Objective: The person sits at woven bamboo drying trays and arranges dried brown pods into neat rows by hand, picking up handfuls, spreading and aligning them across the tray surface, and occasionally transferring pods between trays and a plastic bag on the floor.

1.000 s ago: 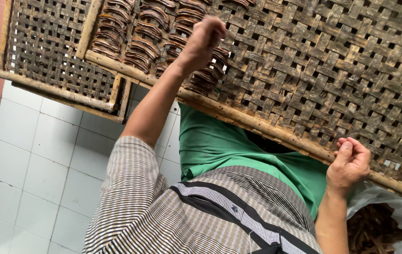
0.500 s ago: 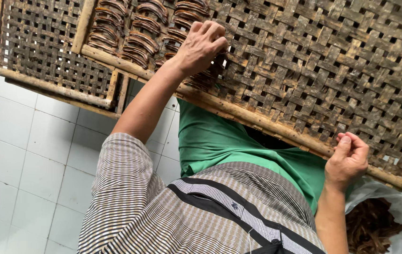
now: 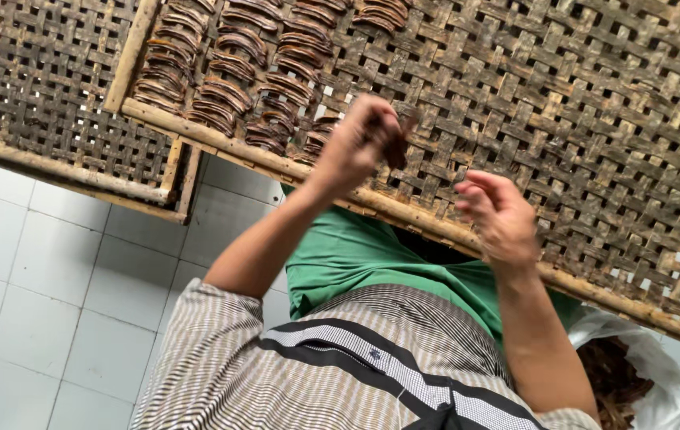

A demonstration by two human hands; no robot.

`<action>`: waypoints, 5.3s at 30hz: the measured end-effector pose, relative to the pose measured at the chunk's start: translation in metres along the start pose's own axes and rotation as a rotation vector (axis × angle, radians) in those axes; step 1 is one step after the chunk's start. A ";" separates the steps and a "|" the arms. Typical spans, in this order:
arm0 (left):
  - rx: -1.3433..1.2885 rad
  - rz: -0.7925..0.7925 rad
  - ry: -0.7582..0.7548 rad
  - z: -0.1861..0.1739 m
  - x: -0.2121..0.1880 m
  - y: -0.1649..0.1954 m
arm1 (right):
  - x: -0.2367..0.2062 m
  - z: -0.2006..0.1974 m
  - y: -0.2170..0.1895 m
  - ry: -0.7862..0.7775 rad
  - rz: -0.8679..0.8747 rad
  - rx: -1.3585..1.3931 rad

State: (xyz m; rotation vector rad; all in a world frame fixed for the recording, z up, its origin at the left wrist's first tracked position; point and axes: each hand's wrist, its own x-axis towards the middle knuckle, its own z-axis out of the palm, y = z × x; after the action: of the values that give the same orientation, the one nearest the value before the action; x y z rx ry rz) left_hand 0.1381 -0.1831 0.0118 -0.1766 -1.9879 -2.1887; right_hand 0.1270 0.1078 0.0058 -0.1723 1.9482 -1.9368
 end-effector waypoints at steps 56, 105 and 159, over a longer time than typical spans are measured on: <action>-0.272 -0.139 0.320 -0.137 -0.078 0.015 | 0.114 0.200 -0.039 -0.134 -0.529 -0.809; -0.769 -0.179 0.700 -0.127 -0.114 -0.010 | 0.091 0.246 0.016 -0.425 -0.708 -0.936; -0.953 -0.275 0.524 -0.029 0.020 -0.091 | 0.299 0.176 -0.039 -0.188 0.037 -1.076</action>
State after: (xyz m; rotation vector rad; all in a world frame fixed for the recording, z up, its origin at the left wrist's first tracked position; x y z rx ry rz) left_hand 0.1006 -0.2050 -0.0753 0.5237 -0.6399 -2.7826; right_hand -0.0923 -0.1641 -0.0061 -0.5599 2.5894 -0.6281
